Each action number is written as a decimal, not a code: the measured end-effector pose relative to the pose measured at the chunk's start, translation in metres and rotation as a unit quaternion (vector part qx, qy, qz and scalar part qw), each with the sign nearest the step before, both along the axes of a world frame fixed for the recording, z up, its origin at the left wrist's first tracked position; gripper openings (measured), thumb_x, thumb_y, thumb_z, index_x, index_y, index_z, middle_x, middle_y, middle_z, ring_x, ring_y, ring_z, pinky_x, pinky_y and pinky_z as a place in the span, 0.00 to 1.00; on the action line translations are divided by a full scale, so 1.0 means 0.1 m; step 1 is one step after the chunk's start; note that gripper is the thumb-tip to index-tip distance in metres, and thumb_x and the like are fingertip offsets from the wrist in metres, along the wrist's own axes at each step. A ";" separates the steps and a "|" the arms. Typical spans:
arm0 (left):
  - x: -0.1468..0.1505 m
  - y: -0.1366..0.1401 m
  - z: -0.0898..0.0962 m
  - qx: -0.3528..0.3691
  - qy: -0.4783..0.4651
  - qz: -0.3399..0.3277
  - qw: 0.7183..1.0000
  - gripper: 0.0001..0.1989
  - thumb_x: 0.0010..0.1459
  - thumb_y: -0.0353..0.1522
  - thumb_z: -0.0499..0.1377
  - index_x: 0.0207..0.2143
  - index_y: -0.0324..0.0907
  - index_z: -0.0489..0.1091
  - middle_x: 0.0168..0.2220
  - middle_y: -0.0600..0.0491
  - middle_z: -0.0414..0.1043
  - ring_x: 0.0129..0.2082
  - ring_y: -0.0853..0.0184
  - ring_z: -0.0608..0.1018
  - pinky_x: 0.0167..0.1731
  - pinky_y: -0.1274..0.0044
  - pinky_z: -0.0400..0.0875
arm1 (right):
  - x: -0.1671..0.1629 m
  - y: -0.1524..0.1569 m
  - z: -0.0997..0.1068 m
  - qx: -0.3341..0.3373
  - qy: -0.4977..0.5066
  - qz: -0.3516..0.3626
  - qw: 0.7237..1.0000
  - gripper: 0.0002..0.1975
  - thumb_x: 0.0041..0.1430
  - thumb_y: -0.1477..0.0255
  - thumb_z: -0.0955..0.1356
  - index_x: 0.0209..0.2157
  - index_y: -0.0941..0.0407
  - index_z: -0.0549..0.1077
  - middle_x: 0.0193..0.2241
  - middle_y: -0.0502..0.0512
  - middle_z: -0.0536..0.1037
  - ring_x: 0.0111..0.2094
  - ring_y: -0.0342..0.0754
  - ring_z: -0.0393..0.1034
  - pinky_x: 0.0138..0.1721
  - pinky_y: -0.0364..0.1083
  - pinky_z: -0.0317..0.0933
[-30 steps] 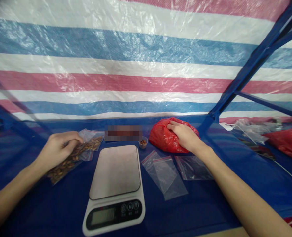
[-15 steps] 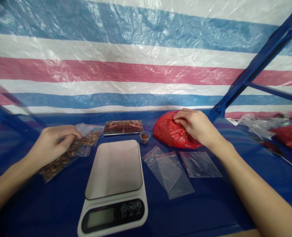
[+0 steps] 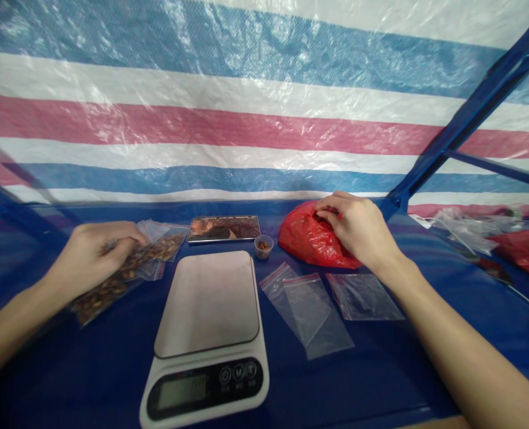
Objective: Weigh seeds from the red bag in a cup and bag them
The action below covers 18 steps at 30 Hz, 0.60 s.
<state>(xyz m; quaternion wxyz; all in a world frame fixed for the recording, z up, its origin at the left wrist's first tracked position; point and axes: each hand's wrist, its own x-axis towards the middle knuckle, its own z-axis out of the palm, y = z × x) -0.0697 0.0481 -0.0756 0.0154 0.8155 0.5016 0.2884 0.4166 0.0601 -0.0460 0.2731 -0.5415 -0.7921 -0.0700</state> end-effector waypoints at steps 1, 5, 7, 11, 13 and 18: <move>0.01 0.00 0.01 -0.001 0.002 -0.003 1.000 0.15 0.59 0.29 0.51 0.28 0.46 0.77 0.31 0.55 0.82 0.31 0.62 0.83 0.35 0.73 0.71 | 0.05 0.03 -0.03 -0.001 0.009 0.005 1.000 0.09 0.69 0.69 0.67 0.37 0.50 0.81 0.39 0.58 0.86 0.39 0.61 0.82 0.43 0.57 0.71; 0.02 -0.01 0.02 0.003 -0.004 -0.007 1.000 0.16 0.59 0.28 0.51 0.28 0.44 0.78 0.29 0.54 0.82 0.30 0.63 0.83 0.34 0.73 0.71 | 0.17 0.13 -0.15 -0.010 0.036 0.038 0.999 0.09 0.66 0.68 0.68 0.37 0.51 0.82 0.39 0.58 0.87 0.39 0.61 0.83 0.45 0.57 0.73; 0.02 -0.01 0.02 0.003 -0.005 -0.007 1.000 0.16 0.59 0.28 0.51 0.28 0.43 0.78 0.29 0.55 0.82 0.29 0.65 0.82 0.34 0.74 0.70 | 0.18 0.16 -0.19 -0.012 0.039 0.045 0.998 0.09 0.64 0.68 0.68 0.36 0.52 0.82 0.39 0.59 0.87 0.39 0.62 0.83 0.46 0.58 0.74; 0.02 -0.01 0.02 -0.013 0.001 -0.006 1.000 0.16 0.60 0.28 0.51 0.28 0.43 0.78 0.29 0.55 0.81 0.28 0.65 0.82 0.33 0.75 0.69 | 0.17 0.18 -0.23 -0.017 0.056 0.043 0.997 0.09 0.63 0.67 0.68 0.34 0.51 0.82 0.38 0.59 0.87 0.39 0.63 0.84 0.46 0.59 0.75; 0.02 -0.01 0.02 -0.020 0.002 -0.002 1.000 0.16 0.60 0.28 0.51 0.28 0.43 0.78 0.29 0.55 0.82 0.29 0.65 0.82 0.33 0.75 0.69 | 0.19 0.19 -0.24 -0.024 0.066 0.044 0.997 0.08 0.62 0.67 0.68 0.34 0.51 0.82 0.37 0.59 0.87 0.39 0.63 0.84 0.46 0.60 0.75; 0.02 -0.02 0.01 -0.031 0.015 0.008 0.999 0.16 0.60 0.28 0.50 0.30 0.43 0.77 0.31 0.56 0.83 0.30 0.67 0.82 0.33 0.76 0.68 | 0.24 0.22 -0.25 -0.044 0.085 0.044 0.994 0.09 0.63 0.64 0.70 0.32 0.49 0.82 0.35 0.58 0.86 0.37 0.62 0.83 0.44 0.60 0.75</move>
